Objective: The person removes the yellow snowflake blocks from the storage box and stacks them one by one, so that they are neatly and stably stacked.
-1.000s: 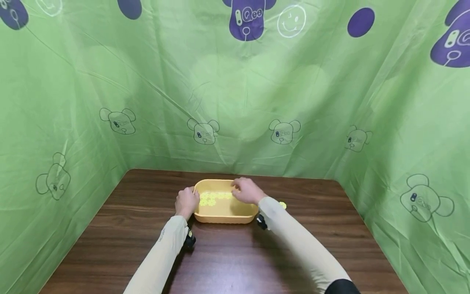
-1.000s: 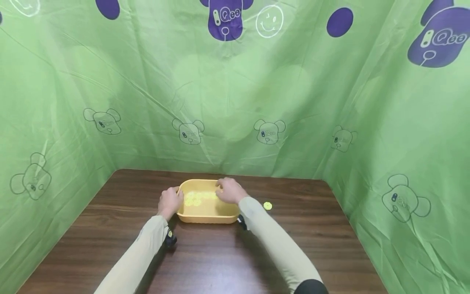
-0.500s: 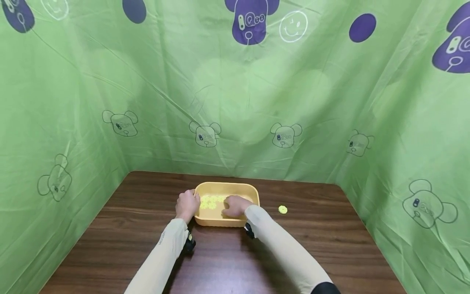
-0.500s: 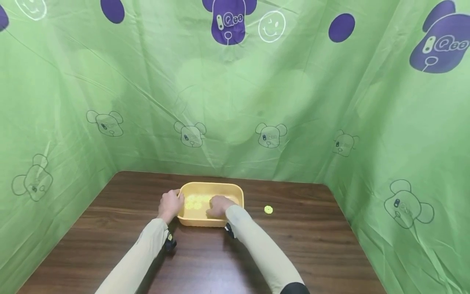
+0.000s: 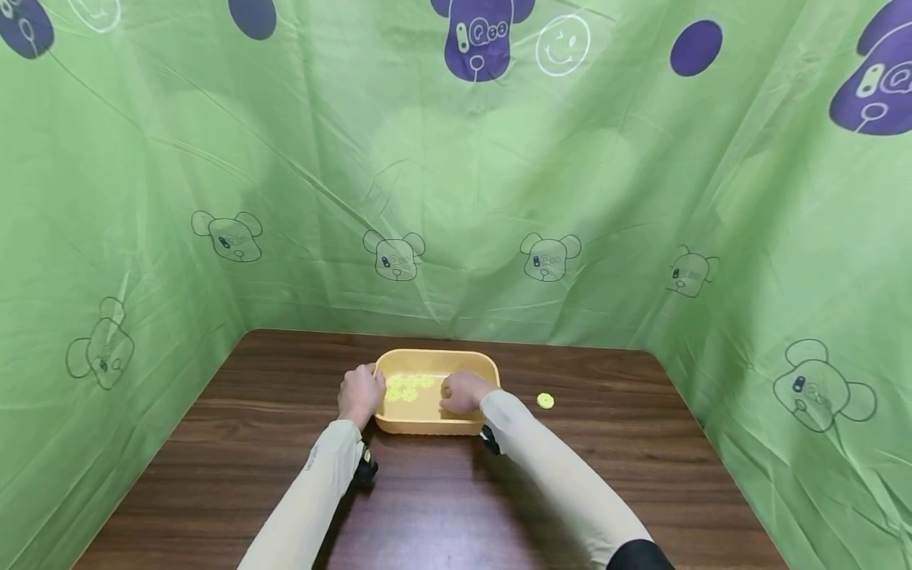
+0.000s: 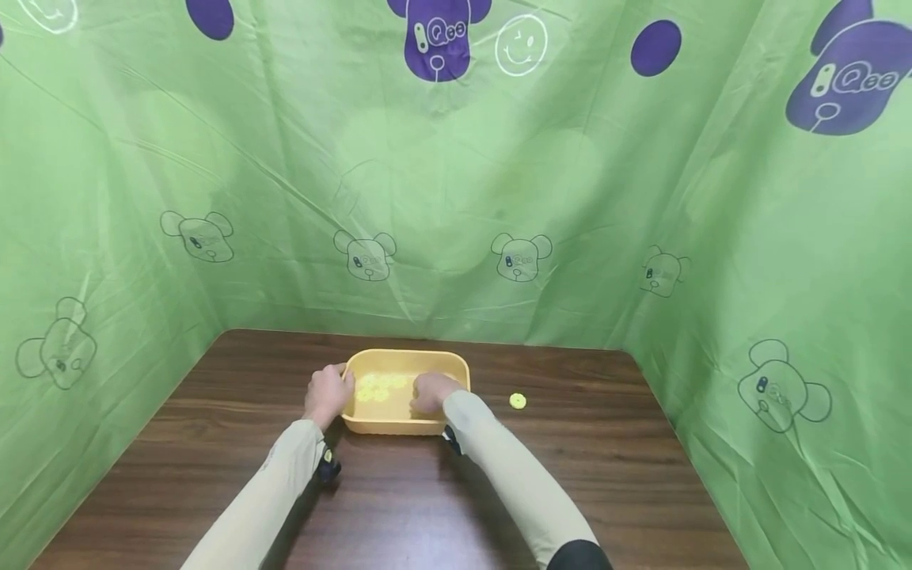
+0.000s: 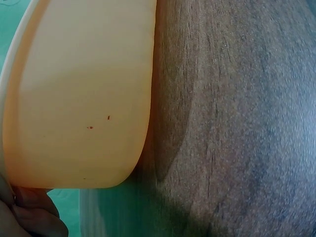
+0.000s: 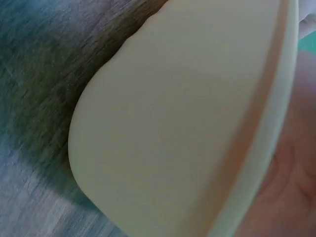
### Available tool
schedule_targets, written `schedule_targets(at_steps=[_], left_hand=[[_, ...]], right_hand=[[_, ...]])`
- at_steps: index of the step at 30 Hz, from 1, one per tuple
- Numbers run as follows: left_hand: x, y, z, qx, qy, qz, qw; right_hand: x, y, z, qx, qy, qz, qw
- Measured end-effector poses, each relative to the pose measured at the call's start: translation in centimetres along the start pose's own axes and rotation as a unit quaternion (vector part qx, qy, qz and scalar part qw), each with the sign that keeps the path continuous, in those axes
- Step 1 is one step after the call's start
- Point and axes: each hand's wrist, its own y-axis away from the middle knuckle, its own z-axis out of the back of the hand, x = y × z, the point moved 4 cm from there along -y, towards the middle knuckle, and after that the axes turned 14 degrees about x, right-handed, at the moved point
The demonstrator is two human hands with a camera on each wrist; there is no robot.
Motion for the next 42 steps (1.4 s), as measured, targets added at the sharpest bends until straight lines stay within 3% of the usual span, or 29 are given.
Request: schedule_targets(at_steps=[6, 10, 16, 21, 30, 33, 36, 42], left_hand=[[0.1, 0.1, 0.0, 0.0, -0.003, 0.002, 1.0], [0.1, 0.0, -0.1, 0.0, -0.001, 0.001, 1.0], [0.0, -0.2, -0.2, -0.004, -0.005, -0.008, 1.0], [0.2, -0.2, -0.1, -0.006, 0.0, -0.013, 0.9999], [0.0, -0.2, 0.0, -0.007, 0.002, -0.01, 0.9999], [0.0, -0.4, 0.0, -0.006, 0.001, -0.011, 0.9999], [-0.1, -0.4, 0.0, -0.005, 0.001, -0.012, 0.9999], [0.0, -0.6, 0.0, 0.004, -0.001, -0.008, 1.0]], right_hand=[[-0.6, -0.4, -0.1, -0.065, 0.027, -0.038, 0.997], [-1.4, -1.1, -0.6, -0.097, 0.008, -0.075, 0.992], [-1.7, -1.0, -0.3, -0.089, -0.035, -0.091, 0.991], [-1.4, -0.6, -0.6, -0.065, -0.063, -0.083, 0.992], [-0.4, 1.0, -0.2, -0.11, -0.087, -0.013, 0.99], [-1.1, 1.6, 0.7, -0.14, -0.129, 0.017, 0.981], [-2.5, 2.5, 2.3, -0.182, -0.189, 0.028, 0.965], [-6.8, 5.2, 5.2, -0.255, -0.256, -0.006, 0.933]])
